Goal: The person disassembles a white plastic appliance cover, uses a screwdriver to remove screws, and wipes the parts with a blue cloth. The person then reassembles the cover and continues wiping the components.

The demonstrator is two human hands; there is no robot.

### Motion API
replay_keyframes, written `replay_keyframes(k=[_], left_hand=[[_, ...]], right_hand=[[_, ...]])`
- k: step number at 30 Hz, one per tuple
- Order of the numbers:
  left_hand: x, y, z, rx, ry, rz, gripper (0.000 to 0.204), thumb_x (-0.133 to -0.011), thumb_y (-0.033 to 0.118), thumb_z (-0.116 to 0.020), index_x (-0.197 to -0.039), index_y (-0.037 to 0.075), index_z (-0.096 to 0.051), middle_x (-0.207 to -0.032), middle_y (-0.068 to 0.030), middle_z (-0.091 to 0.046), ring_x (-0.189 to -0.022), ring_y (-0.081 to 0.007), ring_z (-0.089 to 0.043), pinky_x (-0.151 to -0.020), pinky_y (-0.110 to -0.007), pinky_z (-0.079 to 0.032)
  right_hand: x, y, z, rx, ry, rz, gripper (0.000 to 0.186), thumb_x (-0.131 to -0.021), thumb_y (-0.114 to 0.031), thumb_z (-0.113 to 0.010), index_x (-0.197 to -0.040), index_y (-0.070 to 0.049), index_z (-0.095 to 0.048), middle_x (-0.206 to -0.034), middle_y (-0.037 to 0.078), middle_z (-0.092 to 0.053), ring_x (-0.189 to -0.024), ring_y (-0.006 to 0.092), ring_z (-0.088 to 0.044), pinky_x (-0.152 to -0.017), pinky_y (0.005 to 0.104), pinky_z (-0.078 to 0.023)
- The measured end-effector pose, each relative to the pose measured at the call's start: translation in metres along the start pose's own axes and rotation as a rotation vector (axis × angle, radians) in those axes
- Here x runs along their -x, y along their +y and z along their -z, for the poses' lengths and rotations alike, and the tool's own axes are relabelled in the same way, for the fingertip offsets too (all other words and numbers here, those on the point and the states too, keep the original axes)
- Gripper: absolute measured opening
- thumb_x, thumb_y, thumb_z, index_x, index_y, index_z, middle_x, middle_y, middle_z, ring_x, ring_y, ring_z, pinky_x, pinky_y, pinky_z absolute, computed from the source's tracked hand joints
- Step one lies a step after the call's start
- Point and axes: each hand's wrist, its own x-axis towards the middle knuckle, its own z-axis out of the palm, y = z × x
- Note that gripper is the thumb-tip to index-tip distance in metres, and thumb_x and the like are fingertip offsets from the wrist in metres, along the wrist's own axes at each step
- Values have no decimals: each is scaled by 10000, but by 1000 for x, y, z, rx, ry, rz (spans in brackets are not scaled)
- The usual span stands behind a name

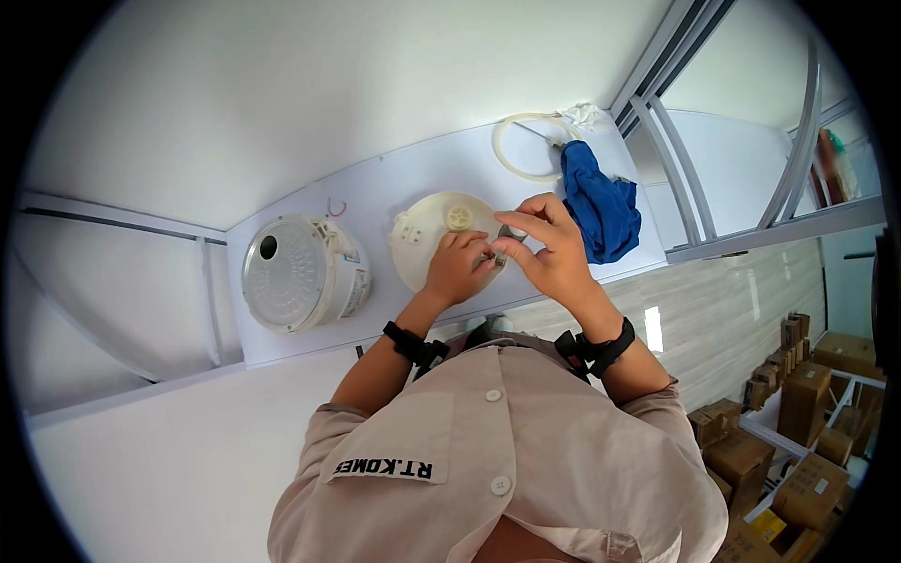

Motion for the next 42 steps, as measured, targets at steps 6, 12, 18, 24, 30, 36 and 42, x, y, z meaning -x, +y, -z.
replay_keyframes(k=[6,12,18,24,30,36,42], left_hand=[[-2,5,1,-44,-22,33,160,-897,240,-746,-1004,132,-699,-1320,6,-644,-1224,-270,-559,-1020,-415,-499],[-1,13,3,-63,-8,39,149,-881,219,-757,-977,129,-687,-1309,11,-647,-1225,-265,-563,-1001,-413,-513],[0,11,7,-49,-19,8,137,-865,184,-749,-967,130,-675,-1305,9,-652,-1224,-269,-570,-989,-419,-522],[-1,14,6,-51,6,10,128,-855,171,-735,-950,126,-662,-1292,4,-662,-1215,-271,-576,-994,-420,-521],[2,2,5,-83,-54,-29,276,-888,234,-739,-1133,124,-674,-1339,-26,-627,-1238,-295,-545,-1010,-432,-510],[2,9,6,-34,-5,10,118,-866,185,-734,-943,125,-669,-1322,6,-658,-1237,-270,-567,-1020,-419,-512],[2,7,7,-12,-30,31,116,-877,207,-733,-953,127,-697,-1334,14,-656,-1253,-264,-558,-1034,-416,-510]], right_hand=[[-3,-11,-6,-118,114,-24,500,-870,-96,-821,-1351,-86,-685,-1209,175,-663,-1101,337,-655,-947,379,-539],[1,-12,6,130,-6,-166,584,-894,26,-730,-1454,-62,-589,-1272,209,-648,-1106,363,-650,-968,412,-537],[1,-7,0,-136,135,-65,610,-876,21,-751,-1450,-135,-615,-1322,205,-620,-1124,362,-641,-916,404,-541],[3,-9,2,100,54,-55,639,-878,21,-757,-1476,-136,-597,-1391,201,-615,-1171,342,-644,-941,383,-546],[4,-9,0,-128,64,-107,615,-828,-53,-847,-1412,-110,-663,-1253,175,-664,-1105,309,-658,-927,360,-552],[-2,-13,4,-3,13,-4,613,-860,10,-770,-1449,-83,-627,-1292,196,-673,-1121,349,-682,-930,372,-564],[3,-10,0,-97,-3,-7,732,-878,3,-775,-1555,-62,-504,-1316,200,-677,-1162,320,-678,-989,366,-545]])
